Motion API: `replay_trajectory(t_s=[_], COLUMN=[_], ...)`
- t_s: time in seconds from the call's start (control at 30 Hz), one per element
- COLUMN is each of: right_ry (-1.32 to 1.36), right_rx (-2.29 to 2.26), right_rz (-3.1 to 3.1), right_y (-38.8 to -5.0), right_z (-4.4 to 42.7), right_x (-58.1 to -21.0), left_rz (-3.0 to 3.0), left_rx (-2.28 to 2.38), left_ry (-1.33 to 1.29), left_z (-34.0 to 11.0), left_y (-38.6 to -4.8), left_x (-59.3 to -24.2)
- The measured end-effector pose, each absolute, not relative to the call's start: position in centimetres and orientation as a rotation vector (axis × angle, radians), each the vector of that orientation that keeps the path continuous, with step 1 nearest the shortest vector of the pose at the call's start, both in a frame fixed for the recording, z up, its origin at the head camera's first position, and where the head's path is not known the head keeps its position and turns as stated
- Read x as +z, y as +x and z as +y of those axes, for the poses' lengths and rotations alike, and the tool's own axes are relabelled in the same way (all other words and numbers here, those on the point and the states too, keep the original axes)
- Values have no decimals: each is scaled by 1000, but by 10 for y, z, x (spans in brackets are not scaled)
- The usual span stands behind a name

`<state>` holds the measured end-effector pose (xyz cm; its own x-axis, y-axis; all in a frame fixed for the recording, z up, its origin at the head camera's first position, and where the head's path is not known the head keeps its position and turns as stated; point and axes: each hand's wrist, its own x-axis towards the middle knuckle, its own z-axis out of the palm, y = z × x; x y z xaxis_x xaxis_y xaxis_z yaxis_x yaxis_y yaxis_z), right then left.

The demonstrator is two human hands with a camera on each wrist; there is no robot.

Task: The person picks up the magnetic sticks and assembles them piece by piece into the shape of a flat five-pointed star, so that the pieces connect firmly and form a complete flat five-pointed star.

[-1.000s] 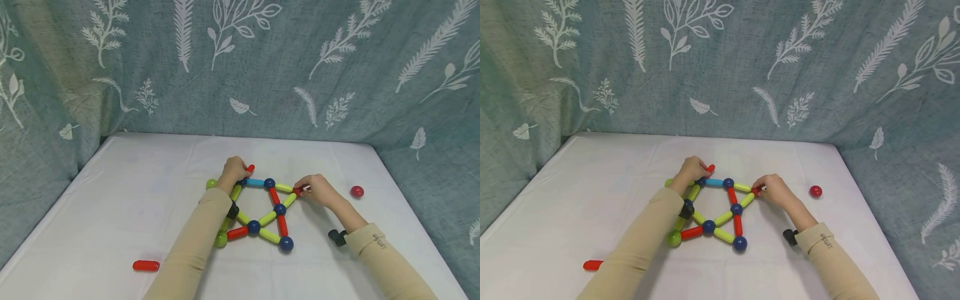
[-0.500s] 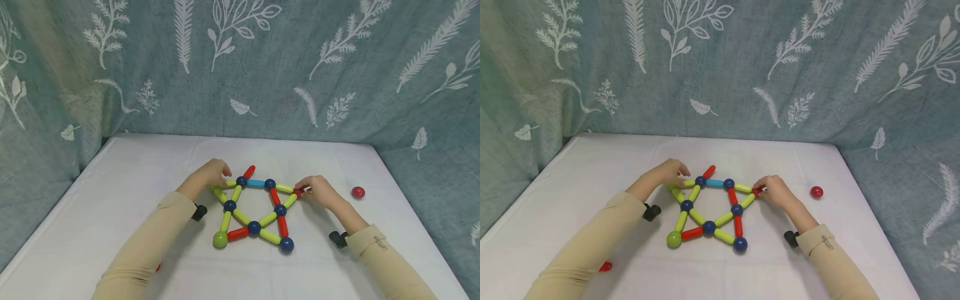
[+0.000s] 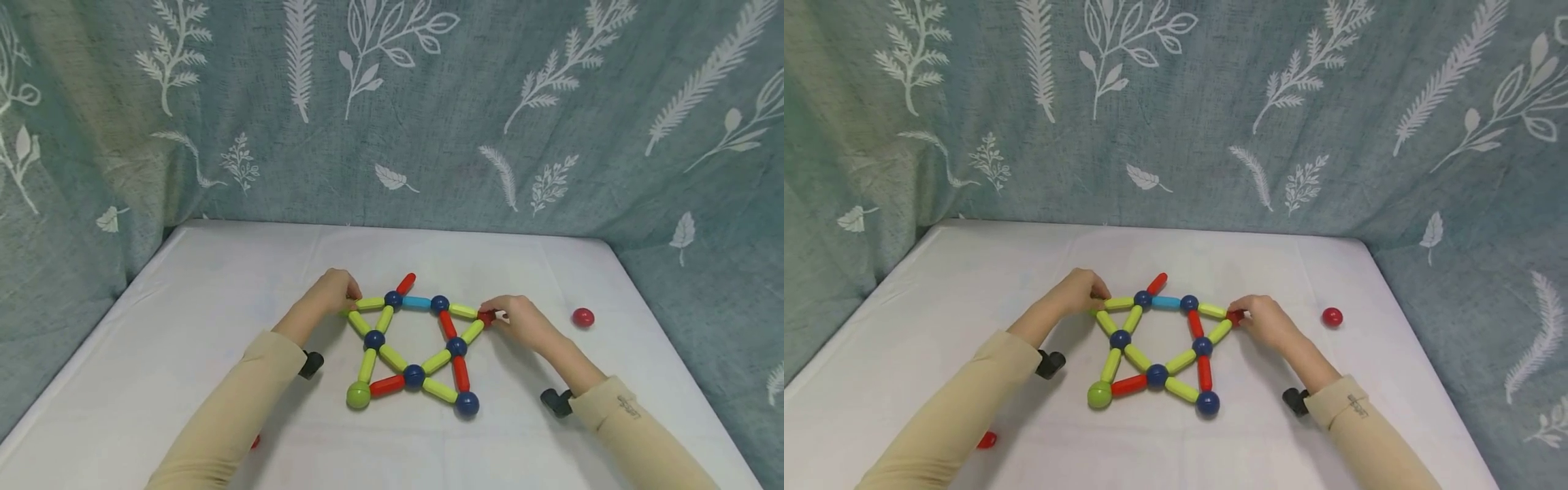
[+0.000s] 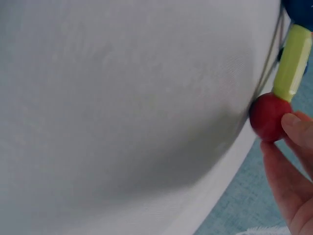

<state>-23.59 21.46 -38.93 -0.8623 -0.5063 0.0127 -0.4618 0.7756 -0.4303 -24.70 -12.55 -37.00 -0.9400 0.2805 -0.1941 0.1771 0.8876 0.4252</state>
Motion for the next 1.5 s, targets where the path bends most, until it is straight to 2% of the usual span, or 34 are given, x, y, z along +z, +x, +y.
replay_trajectory(t_s=[0.87, 1.27, 1.5], right_ry=[-861, -713, -573], right_rx=[-1012, -1022, -877], right_rz=[2590, 2658, 2746], right_y=[-143, -130, -135], right_z=[212, 195, 195], right_x=[-390, -393, -385], left_rz=[2785, 2799, 2780], left_rx=[771, 736, 660], left_ry=[372, 385, 454], left_z=[-137, -136, -143], left_y=[-250, -247, -229], left_x=[-374, -376, -373])
